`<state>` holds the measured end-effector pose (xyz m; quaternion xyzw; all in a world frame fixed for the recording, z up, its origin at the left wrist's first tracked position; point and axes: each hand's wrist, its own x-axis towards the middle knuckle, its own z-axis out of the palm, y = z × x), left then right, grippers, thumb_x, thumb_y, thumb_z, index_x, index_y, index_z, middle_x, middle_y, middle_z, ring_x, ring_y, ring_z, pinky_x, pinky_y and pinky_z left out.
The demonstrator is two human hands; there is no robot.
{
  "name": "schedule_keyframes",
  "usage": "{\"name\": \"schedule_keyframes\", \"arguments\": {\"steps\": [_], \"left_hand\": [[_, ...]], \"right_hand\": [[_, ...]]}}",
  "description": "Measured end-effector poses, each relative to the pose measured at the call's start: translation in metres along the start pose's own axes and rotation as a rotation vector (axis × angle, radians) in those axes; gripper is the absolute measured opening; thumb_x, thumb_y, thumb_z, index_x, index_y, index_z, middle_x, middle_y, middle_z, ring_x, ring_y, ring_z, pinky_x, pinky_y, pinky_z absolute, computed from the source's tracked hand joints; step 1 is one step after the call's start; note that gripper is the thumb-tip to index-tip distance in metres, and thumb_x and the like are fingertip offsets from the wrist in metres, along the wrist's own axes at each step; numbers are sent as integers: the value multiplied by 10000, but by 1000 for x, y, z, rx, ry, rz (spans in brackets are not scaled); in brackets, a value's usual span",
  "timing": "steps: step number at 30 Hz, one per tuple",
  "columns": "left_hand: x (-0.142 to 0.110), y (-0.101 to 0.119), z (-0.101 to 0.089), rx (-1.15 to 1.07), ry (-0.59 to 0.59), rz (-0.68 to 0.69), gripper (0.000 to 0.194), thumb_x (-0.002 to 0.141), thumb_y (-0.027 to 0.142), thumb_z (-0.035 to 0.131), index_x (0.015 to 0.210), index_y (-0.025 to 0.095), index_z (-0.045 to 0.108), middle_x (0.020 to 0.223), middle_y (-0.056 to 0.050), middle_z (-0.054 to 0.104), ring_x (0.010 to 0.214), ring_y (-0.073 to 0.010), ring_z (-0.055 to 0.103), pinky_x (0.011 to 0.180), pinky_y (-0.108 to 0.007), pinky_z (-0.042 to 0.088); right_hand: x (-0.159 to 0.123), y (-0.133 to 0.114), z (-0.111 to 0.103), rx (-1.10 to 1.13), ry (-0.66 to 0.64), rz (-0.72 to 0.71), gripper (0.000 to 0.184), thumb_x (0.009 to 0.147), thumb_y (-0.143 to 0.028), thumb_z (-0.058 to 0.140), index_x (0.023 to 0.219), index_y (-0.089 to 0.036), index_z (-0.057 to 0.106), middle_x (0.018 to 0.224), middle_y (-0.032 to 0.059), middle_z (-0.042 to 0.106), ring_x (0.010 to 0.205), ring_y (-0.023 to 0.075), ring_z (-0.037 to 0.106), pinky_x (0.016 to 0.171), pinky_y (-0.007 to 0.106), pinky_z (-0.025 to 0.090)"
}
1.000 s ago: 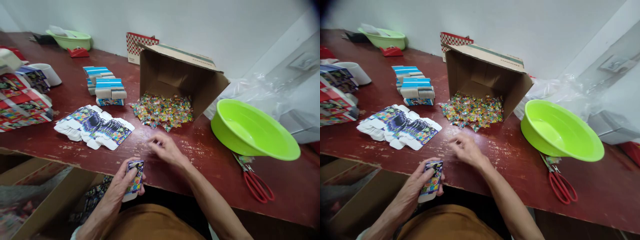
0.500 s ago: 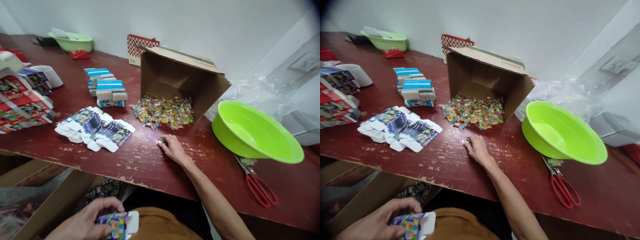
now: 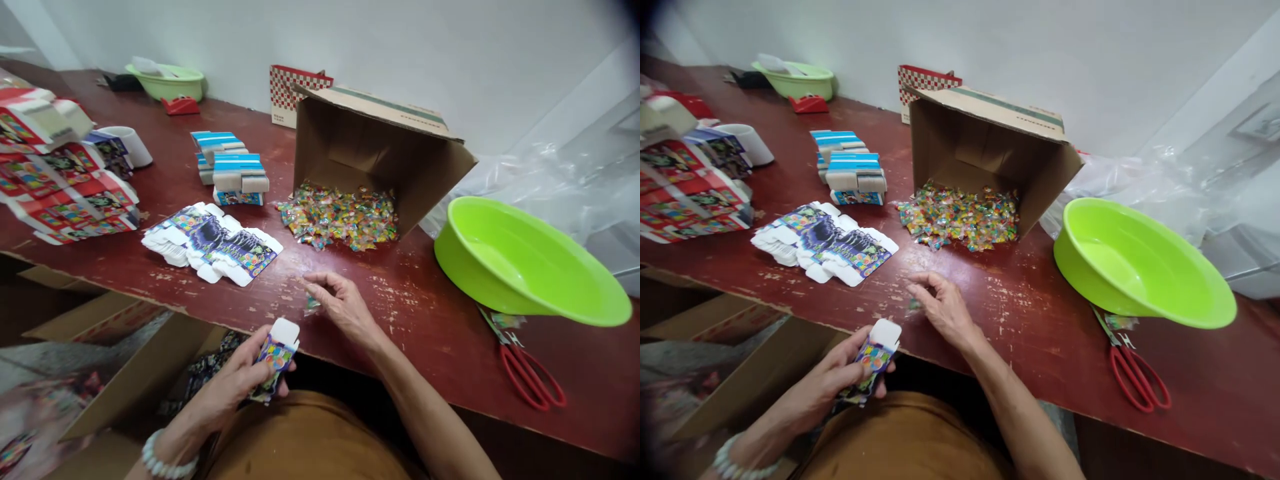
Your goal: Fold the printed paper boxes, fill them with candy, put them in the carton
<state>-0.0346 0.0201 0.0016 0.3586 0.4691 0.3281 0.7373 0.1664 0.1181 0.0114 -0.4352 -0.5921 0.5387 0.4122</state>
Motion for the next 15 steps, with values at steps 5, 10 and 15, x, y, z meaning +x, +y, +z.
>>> {"name": "schedule_keyframes", "arguments": {"steps": [5,10,15], "left_hand": [[8,-1,17,-30,35,90,511,752,262,646,1238,207,498,909,-28,702,606,-117,624,589,-227,446],[8,-2,26,-91,88,116,516,707,178,608,1212,215,514,862,-2,691,578,-115,618,557,-229,455],[5,12,29,-299,138,173,451,768,346,664,1176,184,559,787,-26,712,554,-146,630,552,-260,498]], "right_hand": [[-24,-3,37,94,60,34,245,812,-378,709,953,-179,683,739,-11,647,623,107,565,588,226,463],[-35,7,39,69,59,42,233,790,-422,744,797,-194,696,868,37,613,814,162,592,584,221,486],[-41,4,28,247,-136,151,349,883,-549,605,916,-221,721,1148,65,538,873,149,603,626,232,535]]}}
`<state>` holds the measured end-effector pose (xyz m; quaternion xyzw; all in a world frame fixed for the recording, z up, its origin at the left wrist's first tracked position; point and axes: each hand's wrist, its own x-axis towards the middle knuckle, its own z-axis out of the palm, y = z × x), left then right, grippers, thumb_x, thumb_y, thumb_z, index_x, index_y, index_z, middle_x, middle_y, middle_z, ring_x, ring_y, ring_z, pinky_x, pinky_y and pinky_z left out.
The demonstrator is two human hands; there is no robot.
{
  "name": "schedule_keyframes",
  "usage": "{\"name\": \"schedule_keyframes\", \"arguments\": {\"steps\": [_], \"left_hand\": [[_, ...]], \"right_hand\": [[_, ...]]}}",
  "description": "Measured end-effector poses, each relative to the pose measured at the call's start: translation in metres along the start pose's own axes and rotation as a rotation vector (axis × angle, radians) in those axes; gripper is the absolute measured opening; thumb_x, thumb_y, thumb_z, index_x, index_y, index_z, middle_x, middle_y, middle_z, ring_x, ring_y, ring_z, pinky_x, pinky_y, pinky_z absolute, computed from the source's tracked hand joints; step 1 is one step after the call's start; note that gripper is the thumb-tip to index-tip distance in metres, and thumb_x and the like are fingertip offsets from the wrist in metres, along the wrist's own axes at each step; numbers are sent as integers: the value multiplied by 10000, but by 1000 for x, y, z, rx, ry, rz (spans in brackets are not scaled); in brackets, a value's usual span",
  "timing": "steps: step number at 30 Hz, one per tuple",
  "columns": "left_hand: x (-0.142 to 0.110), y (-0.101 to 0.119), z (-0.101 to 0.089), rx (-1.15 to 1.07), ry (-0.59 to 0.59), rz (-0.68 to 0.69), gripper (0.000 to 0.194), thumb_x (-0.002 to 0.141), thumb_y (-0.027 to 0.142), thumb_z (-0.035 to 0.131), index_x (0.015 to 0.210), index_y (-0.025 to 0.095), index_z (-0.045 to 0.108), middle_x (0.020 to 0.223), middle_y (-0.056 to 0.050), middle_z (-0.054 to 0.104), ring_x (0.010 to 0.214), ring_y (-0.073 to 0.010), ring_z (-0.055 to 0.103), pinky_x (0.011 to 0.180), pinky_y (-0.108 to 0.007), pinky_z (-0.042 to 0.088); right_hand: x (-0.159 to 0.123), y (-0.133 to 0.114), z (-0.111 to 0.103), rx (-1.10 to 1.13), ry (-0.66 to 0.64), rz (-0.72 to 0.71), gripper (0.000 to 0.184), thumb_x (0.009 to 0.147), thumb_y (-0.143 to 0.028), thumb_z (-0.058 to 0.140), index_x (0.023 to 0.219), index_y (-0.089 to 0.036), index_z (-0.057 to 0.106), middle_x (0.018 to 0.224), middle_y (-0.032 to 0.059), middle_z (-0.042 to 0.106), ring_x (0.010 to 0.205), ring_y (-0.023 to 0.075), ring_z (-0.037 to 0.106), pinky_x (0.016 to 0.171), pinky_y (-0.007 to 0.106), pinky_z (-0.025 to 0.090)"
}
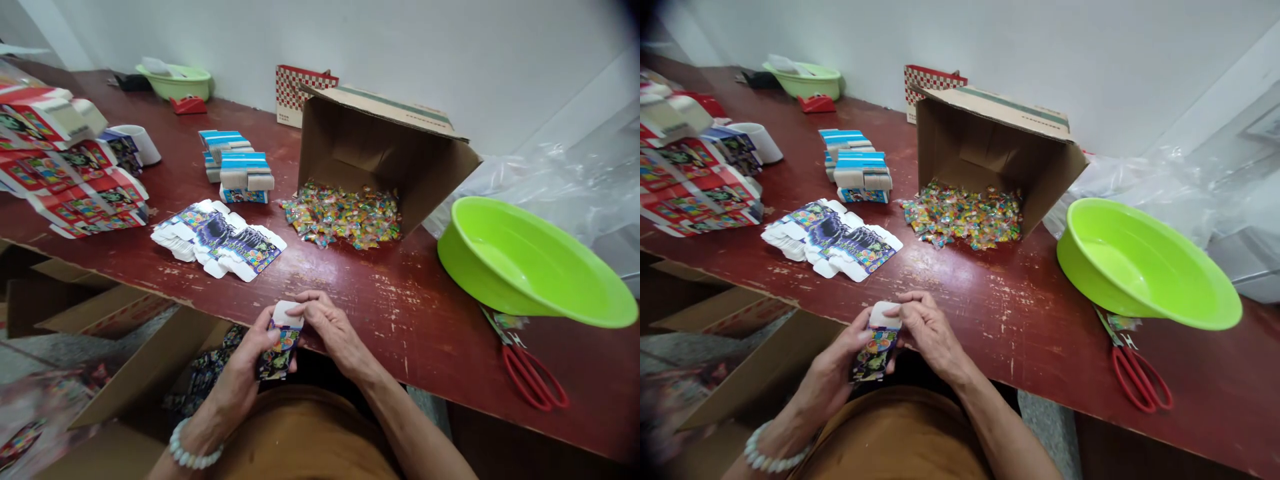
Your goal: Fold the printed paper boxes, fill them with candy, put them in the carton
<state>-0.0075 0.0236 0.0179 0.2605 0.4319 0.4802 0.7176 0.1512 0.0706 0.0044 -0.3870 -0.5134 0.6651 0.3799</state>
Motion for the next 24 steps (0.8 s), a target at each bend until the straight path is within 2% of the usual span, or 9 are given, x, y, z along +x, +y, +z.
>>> {"name": "schedule_keyframes", "arguments": {"steps": [3,6,8,10,12,14,16,19,24], "left_hand": [[2,3,2,-51,34,-51,452,818,508,630,1079,139,610,714,-48,703,526,-162,630,520,-273,516],[4,-3,3,13,30,-3,436,795,484,685,1069,155,604,678,-27,691,534,-167,628,472,-255,521],[6,-7,3,47,58,67,444,767,461,732,1079,182,583,695,-14,692,560,-172,636,436,-235,513],[7,-7,3,31,80,60,438,779,466,731,1081,197,562,714,-11,696,542,-163,636,421,-223,506],[7,-3,4,-55,46,-53,438,831,515,661,1119,207,541,706,-12,693,476,-158,625,412,-242,508],[6,3,4,-152,2,-167,455,890,555,550,1188,213,525,686,-16,687,427,-175,622,398,-277,512],[6,8,5,-185,10,-173,459,934,540,464,1239,204,529,694,-28,693,420,-195,633,391,-297,514],[6,9,6,-141,68,-67,474,970,495,409,1261,157,574,741,-58,714,450,-189,650,417,-287,523],[7,2,-1,-147,21,-77,606,933,579,449,1297,121,608,750,-91,732,437,-162,635,402,-240,486]], "right_hand": [[2,-1,-2,239,-24,148,424,806,-510,723,1131,-259,618,931,9,602,635,89,579,557,209,506],[4,0,-1,211,-136,159,502,721,-451,817,1128,-243,608,922,5,640,631,85,573,555,195,498],[4,2,0,81,-126,52,387,745,-466,792,1014,-218,667,1019,43,642,707,110,594,540,196,497],[3,4,2,-113,-20,-160,270,816,-462,724,893,-203,708,1036,67,647,784,146,621,573,226,519],[2,4,4,-330,59,-404,233,880,-418,656,840,-200,729,960,78,685,832,176,647,686,280,542],[0,3,5,-492,37,-535,233,935,-359,586,868,-197,740,857,75,715,827,182,661,781,312,527],[-1,0,7,-568,12,-495,252,959,-314,540,873,-188,740,803,64,717,780,169,658,760,298,517],[0,-4,9,-572,64,-360,194,919,-274,584,854,-183,743,753,41,703,686,144,630,654,256,502],[5,-9,9,-410,-21,-230,155,895,-278,613,866,-168,718,790,28,721,529,86,594,511,195,465]]}}
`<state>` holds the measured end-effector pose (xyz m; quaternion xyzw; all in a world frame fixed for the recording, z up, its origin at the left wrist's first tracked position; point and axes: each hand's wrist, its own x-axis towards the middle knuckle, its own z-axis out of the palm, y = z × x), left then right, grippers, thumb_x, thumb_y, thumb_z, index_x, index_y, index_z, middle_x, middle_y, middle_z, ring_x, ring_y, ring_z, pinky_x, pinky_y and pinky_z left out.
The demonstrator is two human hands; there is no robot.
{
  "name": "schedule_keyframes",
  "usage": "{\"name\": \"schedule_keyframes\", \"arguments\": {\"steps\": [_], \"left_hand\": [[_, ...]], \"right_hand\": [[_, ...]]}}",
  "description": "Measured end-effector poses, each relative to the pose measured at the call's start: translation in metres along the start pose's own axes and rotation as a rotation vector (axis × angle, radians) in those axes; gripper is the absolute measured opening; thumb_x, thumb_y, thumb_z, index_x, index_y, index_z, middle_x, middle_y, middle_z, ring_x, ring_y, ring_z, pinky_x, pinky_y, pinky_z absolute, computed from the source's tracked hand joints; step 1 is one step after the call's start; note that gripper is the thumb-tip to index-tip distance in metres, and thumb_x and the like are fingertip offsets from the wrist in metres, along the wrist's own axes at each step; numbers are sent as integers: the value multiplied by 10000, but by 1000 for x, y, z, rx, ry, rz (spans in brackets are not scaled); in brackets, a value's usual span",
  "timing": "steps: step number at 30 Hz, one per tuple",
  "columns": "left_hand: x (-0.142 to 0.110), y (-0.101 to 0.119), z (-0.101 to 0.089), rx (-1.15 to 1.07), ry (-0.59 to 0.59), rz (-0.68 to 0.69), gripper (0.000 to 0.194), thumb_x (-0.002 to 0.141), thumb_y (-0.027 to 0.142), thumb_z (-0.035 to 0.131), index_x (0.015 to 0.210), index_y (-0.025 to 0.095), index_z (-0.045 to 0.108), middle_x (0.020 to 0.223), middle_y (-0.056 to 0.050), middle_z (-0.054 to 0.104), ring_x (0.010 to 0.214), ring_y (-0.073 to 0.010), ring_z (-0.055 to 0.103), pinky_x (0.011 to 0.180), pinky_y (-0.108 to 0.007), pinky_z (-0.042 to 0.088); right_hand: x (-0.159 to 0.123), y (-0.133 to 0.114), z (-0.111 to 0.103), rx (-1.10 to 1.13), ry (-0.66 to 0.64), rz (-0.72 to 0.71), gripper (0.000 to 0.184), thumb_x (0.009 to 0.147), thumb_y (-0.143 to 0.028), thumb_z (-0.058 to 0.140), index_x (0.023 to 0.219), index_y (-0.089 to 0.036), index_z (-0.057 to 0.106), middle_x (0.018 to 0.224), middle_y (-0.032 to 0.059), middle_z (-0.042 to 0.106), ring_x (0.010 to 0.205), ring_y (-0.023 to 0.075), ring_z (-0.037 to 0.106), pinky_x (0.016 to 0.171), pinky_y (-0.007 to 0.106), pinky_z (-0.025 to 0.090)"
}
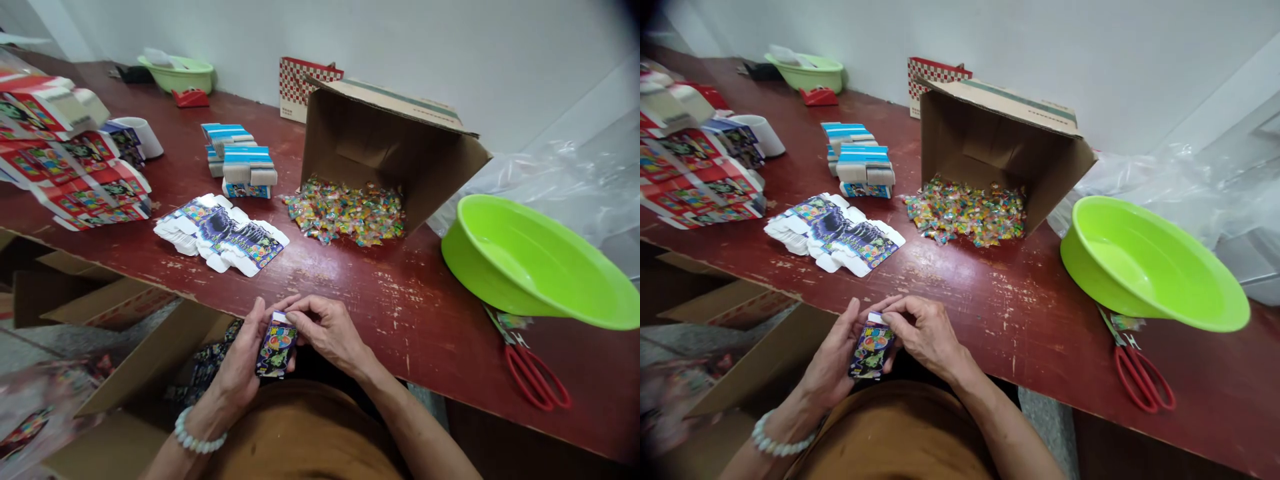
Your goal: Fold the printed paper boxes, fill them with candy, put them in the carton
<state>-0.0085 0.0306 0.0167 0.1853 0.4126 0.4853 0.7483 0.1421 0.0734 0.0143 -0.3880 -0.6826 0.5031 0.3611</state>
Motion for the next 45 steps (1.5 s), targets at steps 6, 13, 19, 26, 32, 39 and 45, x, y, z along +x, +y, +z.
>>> {"name": "schedule_keyframes", "arguments": {"steps": [6,13,19,26,32,39,45], "left_hand": [[-1,-1,-2,28,43,-15,621,867,571,569,1276,108,632,730,-79,724,434,-169,629,397,-254,504],[3,1,0,-60,99,56,350,801,280,658,1130,163,681,985,-69,723,600,-176,669,414,-261,546],[-16,2,-45,286,249,164,479,843,424,632,1275,218,613,754,-27,732,524,-166,640,469,-242,519],[-50,9,-122,832,558,274,525,802,575,656,1241,289,670,1188,-59,724,1178,-311,610,1014,-366,453],[-35,17,-102,786,569,350,445,764,546,702,1099,254,700,1106,-72,743,1072,-299,641,998,-366,446],[-24,32,-71,768,640,631,412,793,393,722,1185,288,649,1170,-41,698,1027,-236,633,981,-297,444],[-14,42,-43,466,213,365,444,789,485,714,1144,222,672,1142,-96,716,1067,-287,649,937,-347,487]], "right_hand": [[0,-4,-4,-41,-25,-128,139,904,-234,604,810,-174,686,831,33,726,603,97,626,579,206,502],[-12,5,9,-7,-26,-182,127,930,-291,620,995,-229,708,1091,71,689,1071,181,628,961,339,481],[38,21,12,-35,-51,-56,143,903,-315,621,949,-208,703,996,45,680,916,167,643,848,305,503],[143,29,10,-673,181,154,535,866,-479,643,1275,-155,524,1276,167,522,1145,298,575,937,431,465],[149,29,25,-720,228,278,550,775,-534,702,1159,-164,569,1245,166,504,1123,339,581,905,471,467],[132,39,-1,-213,274,250,232,849,-383,569,951,-179,608,907,33,648,813,172,609,759,308,488],[75,12,-23,285,-51,135,313,784,-467,702,889,-184,621,791,-14,633,659,107,540,632,229,434]]}}
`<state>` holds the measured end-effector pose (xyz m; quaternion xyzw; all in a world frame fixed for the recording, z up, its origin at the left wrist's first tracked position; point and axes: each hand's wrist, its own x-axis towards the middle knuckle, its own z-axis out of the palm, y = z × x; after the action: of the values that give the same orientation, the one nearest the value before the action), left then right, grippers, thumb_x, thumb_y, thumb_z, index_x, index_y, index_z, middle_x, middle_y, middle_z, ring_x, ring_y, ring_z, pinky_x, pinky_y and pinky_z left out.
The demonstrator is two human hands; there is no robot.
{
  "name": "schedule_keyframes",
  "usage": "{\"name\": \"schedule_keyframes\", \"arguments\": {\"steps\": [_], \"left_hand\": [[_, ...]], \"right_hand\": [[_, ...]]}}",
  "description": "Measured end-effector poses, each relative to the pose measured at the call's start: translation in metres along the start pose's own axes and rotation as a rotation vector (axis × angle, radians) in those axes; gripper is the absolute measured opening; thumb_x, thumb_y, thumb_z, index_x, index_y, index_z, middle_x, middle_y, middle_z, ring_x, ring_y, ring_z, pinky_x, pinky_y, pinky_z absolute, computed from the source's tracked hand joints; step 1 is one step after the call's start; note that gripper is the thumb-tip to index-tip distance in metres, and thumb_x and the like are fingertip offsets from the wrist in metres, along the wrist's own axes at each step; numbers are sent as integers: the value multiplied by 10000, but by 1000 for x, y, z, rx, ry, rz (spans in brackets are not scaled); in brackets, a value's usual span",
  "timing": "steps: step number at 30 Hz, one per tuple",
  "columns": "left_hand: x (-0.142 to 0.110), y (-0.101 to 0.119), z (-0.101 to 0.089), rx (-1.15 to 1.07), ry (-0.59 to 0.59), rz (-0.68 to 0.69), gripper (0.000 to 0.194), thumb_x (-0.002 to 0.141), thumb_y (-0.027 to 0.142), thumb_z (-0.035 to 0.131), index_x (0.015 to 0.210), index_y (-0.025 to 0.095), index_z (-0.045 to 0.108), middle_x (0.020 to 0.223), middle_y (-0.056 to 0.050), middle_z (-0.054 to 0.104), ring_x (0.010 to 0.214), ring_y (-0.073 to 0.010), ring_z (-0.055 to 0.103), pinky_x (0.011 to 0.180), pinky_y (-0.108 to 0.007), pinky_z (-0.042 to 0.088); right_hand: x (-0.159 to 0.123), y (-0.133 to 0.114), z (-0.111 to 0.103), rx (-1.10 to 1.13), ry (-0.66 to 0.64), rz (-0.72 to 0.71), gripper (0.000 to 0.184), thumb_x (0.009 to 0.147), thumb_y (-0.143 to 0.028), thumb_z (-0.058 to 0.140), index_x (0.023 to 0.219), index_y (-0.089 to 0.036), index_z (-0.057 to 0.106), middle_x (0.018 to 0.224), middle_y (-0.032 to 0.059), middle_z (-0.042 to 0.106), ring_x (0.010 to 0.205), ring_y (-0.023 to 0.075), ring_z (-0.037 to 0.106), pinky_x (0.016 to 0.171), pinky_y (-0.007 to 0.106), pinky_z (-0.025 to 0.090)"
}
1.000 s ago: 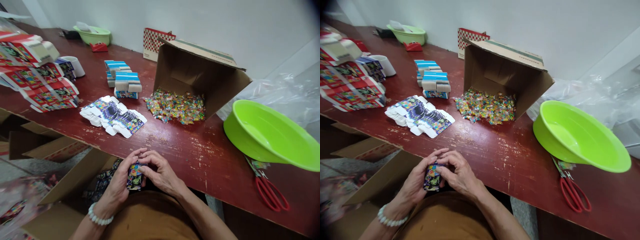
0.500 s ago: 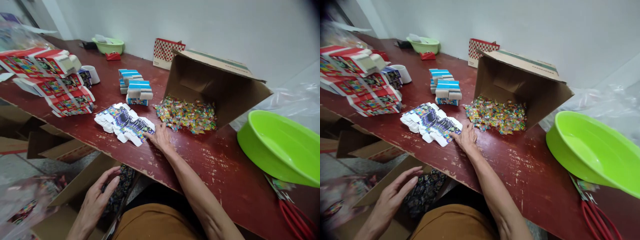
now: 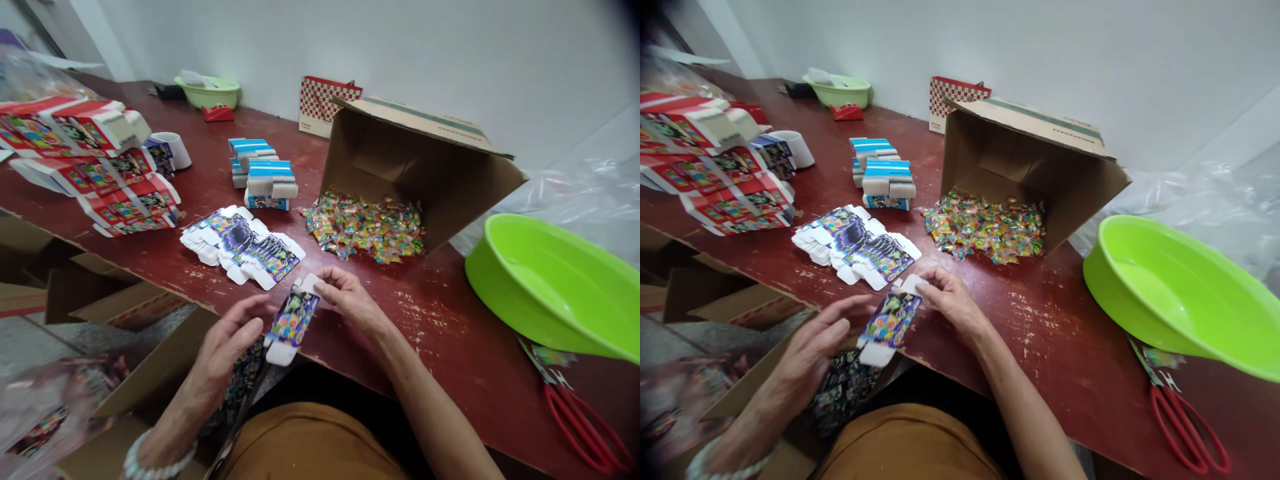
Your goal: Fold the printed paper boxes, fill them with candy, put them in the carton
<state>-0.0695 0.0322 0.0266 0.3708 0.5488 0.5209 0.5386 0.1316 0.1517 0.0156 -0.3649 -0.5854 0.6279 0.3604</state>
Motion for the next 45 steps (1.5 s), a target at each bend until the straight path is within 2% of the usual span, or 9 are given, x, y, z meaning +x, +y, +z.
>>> {"name": "schedule_keyframes", "arguments": {"steps": [3,6,17,21,25,30,35,41,45], "left_hand": [[0,-2,20,-291,-496,-322,490,761,510,733,1109,170,676,1019,-137,748,883,-293,727,799,-362,536],[-4,-4,35,-398,-628,-413,467,739,459,767,1084,154,689,851,-101,746,712,-251,737,706,-337,540],[-3,-1,52,-158,-191,-192,275,708,370,821,738,139,674,616,-32,698,463,-163,652,500,-266,519],[1,-8,56,-134,-133,-181,299,687,358,840,814,134,688,649,-23,711,548,-159,667,544,-246,532],[0,-8,58,-60,-27,-47,427,685,315,850,1022,178,628,872,-25,758,787,-176,711,712,-246,564],[-10,-2,62,-47,159,119,661,667,251,853,1197,286,459,912,1,757,784,-192,737,718,-283,590],[-10,-2,57,19,145,105,470,659,283,850,1065,235,618,910,-22,761,811,-193,723,723,-252,578],[-1,-8,46,51,51,78,261,737,375,788,878,185,678,785,0,726,676,-130,652,622,-197,535],[1,-11,46,32,33,81,273,755,376,786,892,185,645,815,1,721,686,-116,645,630,-186,529]], "right_hand": [[-21,-9,6,139,-139,44,335,779,-483,739,900,-192,625,803,-14,636,681,108,551,637,229,442],[-30,-17,11,171,-183,69,352,772,-492,755,909,-193,628,793,-14,636,663,102,549,631,228,452],[-46,-9,22,362,-145,80,469,745,-461,790,1105,-217,613,868,17,678,687,133,632,641,269,530],[-55,-5,30,237,-63,109,311,812,-479,692,895,-188,620,589,-46,562,445,92,496,455,224,430],[-56,-11,29,-129,186,-7,221,842,-376,629,750,-176,630,648,-9,611,541,103,525,505,216,423],[-56,-4,31,-71,242,-21,265,850,-333,626,1080,-208,586,830,14,690,708,145,625,636,252,486],[-56,12,36,107,177,-74,258,852,-370,649,1055,-215,609,820,-8,642,692,118,570,651,243,450],[-49,5,24,203,111,139,314,728,-430,777,735,-153,630,684,-16,627,609,97,531,632,240,428],[-44,-1,20,277,61,149,398,591,-357,879,875,-177,665,720,-27,663,634,109,584,640,240,458]]}}
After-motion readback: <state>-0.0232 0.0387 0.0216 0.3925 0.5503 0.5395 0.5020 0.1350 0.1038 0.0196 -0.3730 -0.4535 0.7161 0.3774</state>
